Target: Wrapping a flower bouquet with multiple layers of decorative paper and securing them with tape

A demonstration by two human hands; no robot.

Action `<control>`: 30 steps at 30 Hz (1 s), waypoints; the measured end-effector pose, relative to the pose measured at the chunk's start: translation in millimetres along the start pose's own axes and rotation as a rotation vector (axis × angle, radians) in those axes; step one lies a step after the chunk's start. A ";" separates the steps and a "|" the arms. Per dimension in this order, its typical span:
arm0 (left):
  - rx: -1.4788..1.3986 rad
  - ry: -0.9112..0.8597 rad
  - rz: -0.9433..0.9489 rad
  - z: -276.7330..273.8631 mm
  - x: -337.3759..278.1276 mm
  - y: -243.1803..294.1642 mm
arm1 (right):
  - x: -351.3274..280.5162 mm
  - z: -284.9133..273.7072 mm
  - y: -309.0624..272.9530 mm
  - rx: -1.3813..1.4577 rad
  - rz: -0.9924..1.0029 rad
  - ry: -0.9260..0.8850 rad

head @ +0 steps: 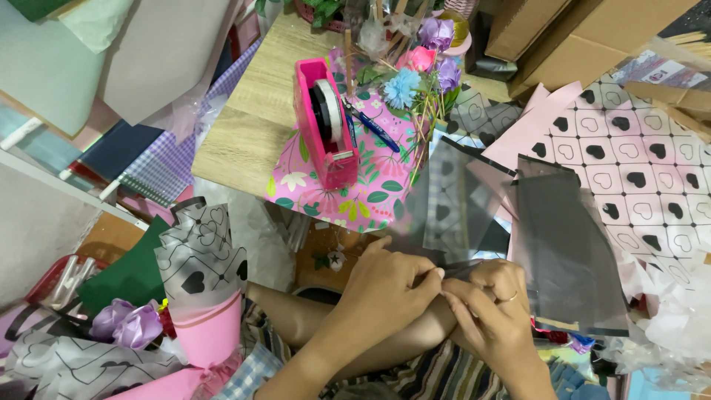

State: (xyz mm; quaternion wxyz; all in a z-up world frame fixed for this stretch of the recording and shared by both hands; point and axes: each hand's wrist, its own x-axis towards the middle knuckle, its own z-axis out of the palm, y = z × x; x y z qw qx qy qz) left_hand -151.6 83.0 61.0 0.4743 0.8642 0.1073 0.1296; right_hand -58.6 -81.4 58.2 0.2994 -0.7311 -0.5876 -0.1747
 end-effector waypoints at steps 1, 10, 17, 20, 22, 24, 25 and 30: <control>0.014 0.002 -0.002 0.3 0.4 0.4 | -0.7 0.1 0.7 -0.006 0.004 -0.018; -0.121 0.017 -0.029 -13.2 1.6 6.8 | -1.1 2.7 8.5 0.021 -0.027 0.054; -0.207 -0.065 -0.122 -24.6 1.1 13.8 | 7.8 -4.3 9.1 -0.044 -0.085 0.096; -0.236 -0.087 -0.207 -26.3 2.7 18.4 | 7.4 -7.7 11.7 -0.105 -0.136 0.087; -0.231 -0.087 -0.220 -29.3 2.8 21.7 | 10.3 -7.6 10.3 -0.115 -0.158 0.099; -0.224 -0.088 -0.233 -28.5 3.1 21.2 | 13.3 -8.3 9.0 -0.124 -0.180 0.111; -0.193 -0.060 -0.193 -26.3 3.1 19.2 | 14.8 -9.1 8.4 -0.136 -0.191 0.100; -0.175 0.022 -0.081 -18.3 4.2 13.0 | 16.5 -17.3 16.6 -0.109 -0.191 -0.010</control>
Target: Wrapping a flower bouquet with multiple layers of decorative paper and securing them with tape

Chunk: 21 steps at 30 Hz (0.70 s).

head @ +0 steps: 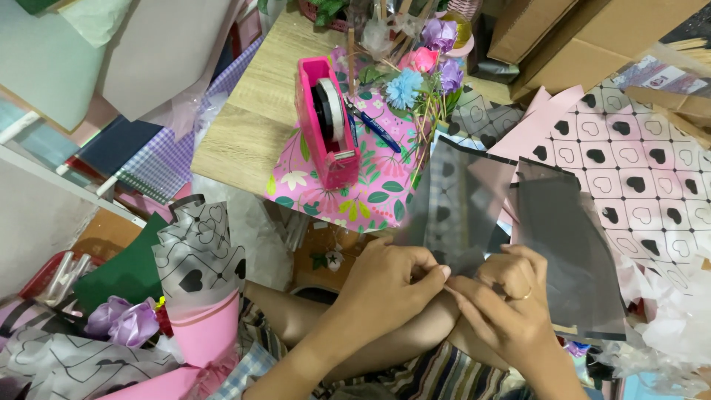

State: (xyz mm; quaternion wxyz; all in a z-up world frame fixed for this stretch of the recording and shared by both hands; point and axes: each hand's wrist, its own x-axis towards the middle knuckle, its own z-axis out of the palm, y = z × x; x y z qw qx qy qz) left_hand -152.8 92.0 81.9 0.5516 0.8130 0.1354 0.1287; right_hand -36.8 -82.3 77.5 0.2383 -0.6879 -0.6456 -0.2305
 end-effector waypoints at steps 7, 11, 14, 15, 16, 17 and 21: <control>0.072 0.072 0.101 5.7 0.0 -2.5 | -1.3 3.8 2.6 0.046 -0.018 -0.096; 0.000 0.065 0.043 -2.7 0.4 1.0 | -4.1 9.2 4.1 -0.008 -0.034 -0.056; -0.089 0.072 0.033 -13.2 -1.9 7.6 | -19.6 12.4 8.3 0.012 0.011 0.032; -0.089 0.074 0.032 -15.7 -2.7 10.1 | -14.3 10.1 4.4 0.014 0.009 0.031; -0.091 0.037 0.011 -17.9 -3.7 12.6 | -9.5 7.6 0.2 0.001 0.025 0.077; -0.092 0.000 -0.010 -20.0 -4.5 15.3 | -4.7 5.0 -3.8 -0.011 0.042 0.124; -0.035 -0.053 -0.046 -15.9 -5.4 16.1 | 1.8 1.1 -5.6 -0.027 0.019 0.113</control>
